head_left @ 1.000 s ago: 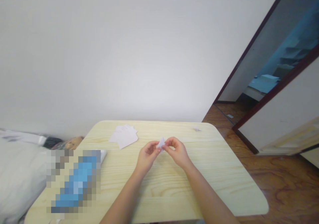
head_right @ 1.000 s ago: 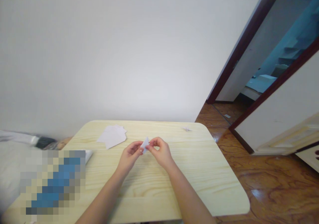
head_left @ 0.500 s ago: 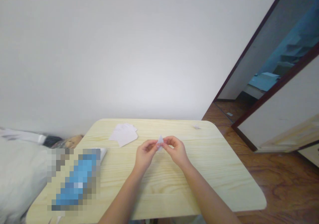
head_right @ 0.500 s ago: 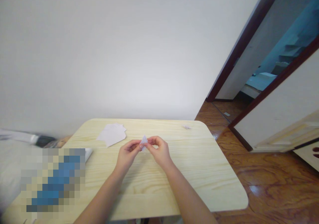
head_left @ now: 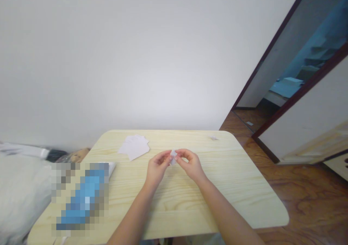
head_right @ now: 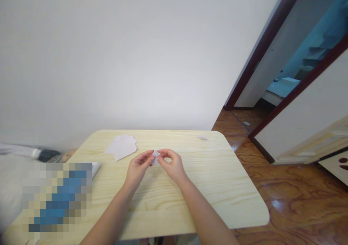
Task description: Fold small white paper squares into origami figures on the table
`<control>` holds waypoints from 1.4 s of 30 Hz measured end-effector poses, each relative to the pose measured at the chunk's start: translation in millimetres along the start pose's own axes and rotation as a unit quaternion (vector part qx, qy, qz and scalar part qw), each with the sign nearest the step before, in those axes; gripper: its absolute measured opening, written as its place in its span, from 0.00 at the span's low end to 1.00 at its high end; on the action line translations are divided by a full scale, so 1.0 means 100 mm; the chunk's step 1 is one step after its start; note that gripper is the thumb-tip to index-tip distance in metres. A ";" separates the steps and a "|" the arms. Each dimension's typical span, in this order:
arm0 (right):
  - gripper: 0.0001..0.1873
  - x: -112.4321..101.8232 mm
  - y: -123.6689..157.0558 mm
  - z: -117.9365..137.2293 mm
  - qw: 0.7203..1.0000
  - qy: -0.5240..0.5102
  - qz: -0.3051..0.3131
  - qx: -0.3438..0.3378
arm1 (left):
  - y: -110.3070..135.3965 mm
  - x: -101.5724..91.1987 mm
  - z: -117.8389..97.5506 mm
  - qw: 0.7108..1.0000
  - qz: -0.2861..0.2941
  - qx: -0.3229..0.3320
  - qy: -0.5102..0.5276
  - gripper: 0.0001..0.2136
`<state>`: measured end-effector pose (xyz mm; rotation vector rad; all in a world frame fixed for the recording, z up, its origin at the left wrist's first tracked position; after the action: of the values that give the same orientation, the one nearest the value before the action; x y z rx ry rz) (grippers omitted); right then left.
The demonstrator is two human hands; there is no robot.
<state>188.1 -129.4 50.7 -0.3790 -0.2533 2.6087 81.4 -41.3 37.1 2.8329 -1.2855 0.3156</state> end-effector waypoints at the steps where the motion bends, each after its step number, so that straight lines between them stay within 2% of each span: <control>1: 0.09 0.00 0.00 0.01 1.000 0.009 0.000 -0.006 | 0.00 0.00 0.00 1.000 0.005 0.003 -0.012 0.14; 8: 0.05 -0.03 0.00 0.11 0.997 0.052 -0.003 -0.056 | 0.01 0.00 -0.01 0.999 0.001 0.027 -0.038 0.10; 19: 0.04 -0.02 -0.01 0.14 0.998 0.045 -0.024 -0.039 | 0.01 0.00 0.09 0.996 0.001 0.047 -0.073 0.09; 21: 0.04 -0.03 -0.01 0.12 0.999 0.031 -0.026 -0.030 | 0.00 0.02 0.10 0.997 0.017 0.049 -0.048 0.10; 24: 0.07 -0.07 -0.03 0.03 0.999 -0.014 -0.036 0.006 | 0.00 0.07 0.09 0.997 0.072 0.032 -0.023 0.15; 27: 0.09 -0.10 -0.05 -0.06 0.996 -0.069 -0.041 0.031 | 0.00 0.10 0.09 0.993 0.109 -0.007 -0.052 0.12; 32: 0.10 -0.08 -0.05 -0.11 0.985 -0.159 -0.033 0.053 | 0.01 0.09 0.10 0.995 0.068 -0.029 -0.063 0.12; 35: 0.09 -0.06 -0.04 -0.10 0.975 -0.205 -0.044 0.072 | 0.02 0.11 0.10 0.995 0.063 -0.040 -0.061 0.12; 42: 0.10 -0.10 -0.08 -0.16 0.980 -0.183 -0.045 0.067 | 0.00 0.06 0.12 0.991 0.067 -0.019 -0.114 0.13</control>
<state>205.1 -126.1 39.9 0.1599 -0.2101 2.5717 87.1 -46.5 26.6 2.8217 -1.5075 -0.0351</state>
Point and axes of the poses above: each hand's wrist, its own y-axis away from the middle knuckle, its own x-axis out of the palm, z = x × y, the point moved 3 cm from there along -y, towards the middle knuckle, and after that the axes turned 11 degrees about z, right-handed, at the moved point
